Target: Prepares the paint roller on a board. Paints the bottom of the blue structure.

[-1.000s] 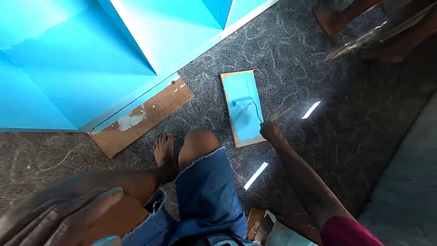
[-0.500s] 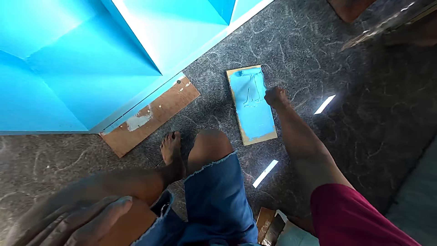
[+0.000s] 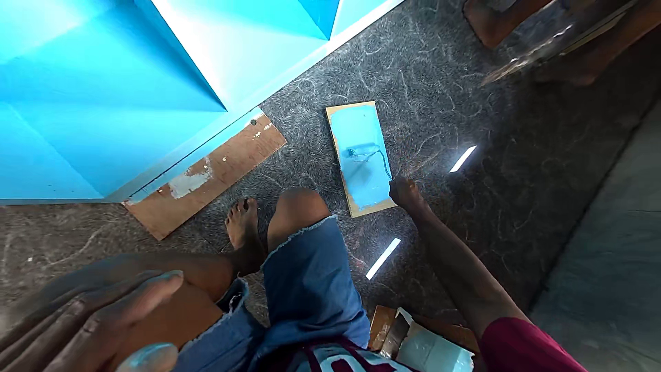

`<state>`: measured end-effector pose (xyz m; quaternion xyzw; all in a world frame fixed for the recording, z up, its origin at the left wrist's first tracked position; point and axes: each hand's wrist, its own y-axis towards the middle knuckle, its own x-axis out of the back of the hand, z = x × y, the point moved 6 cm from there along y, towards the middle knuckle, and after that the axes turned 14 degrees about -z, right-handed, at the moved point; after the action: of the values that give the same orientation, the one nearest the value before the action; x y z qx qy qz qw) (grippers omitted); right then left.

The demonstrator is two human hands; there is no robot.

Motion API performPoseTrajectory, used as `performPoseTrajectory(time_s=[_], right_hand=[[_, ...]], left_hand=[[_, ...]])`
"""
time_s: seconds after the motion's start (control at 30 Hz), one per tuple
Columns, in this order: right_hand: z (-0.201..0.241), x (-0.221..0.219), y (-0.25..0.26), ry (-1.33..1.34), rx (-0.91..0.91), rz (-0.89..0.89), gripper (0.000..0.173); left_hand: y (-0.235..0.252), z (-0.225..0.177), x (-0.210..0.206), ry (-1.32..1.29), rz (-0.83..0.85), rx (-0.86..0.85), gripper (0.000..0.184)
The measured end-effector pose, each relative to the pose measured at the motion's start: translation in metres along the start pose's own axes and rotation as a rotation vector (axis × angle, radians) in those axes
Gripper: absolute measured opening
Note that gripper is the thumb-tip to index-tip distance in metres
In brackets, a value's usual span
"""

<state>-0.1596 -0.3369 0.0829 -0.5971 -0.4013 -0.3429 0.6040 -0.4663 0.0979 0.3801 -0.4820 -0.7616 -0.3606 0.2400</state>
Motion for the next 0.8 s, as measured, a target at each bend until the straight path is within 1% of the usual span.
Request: performPoseTrajectory(time_s=[0.07,0.13,0.2,0.27,0.33,0.47,0.6,0.67,0.73,0.8], right_hand=[[-0.001,0.013,-0.016,0.061,-0.023,-0.025,0.039],[-0.002,0.022,-0.031,0.082,-0.087,-0.02,0.043],[-0.008,0.026,-0.044,0.082,-0.125,-0.015,0.042],[-0.01,0.024,-0.055,0.087,-0.127,0.013,0.042],[-0.01,0.012,-0.059,0.093,-0.119,0.046,0.043],[-0.008,-0.005,-0.037,0.149,-0.128,0.026,0.047],[-0.003,0.013,0.0,0.174,-0.101,-0.11,0.049],[-0.003,0.017,0.014,0.152,-0.122,-0.084,0.05],[-0.01,0.006,0.015,0.169,-0.124,-0.06,0.048],[-0.021,-0.009,0.0,0.191,-0.111,-0.047,0.045]], left_hand=[[0.001,0.001,-0.001,0.004,0.008,-0.014,0.056],[0.0,0.002,-0.001,0.015,0.005,-0.015,0.057],[0.0,0.003,-0.001,0.023,0.011,-0.018,0.058],[0.001,0.003,0.0,0.023,0.013,-0.007,0.056],[0.001,0.003,0.0,0.024,0.017,0.005,0.054],[0.001,0.003,-0.002,0.033,0.015,-0.007,0.056],[0.002,0.0,-0.003,0.043,0.024,-0.02,0.057],[0.002,-0.002,-0.002,0.035,0.022,-0.011,0.057],[0.001,-0.002,0.0,0.023,0.018,0.007,0.056],[-0.002,-0.001,0.003,0.035,0.004,0.022,0.057]])
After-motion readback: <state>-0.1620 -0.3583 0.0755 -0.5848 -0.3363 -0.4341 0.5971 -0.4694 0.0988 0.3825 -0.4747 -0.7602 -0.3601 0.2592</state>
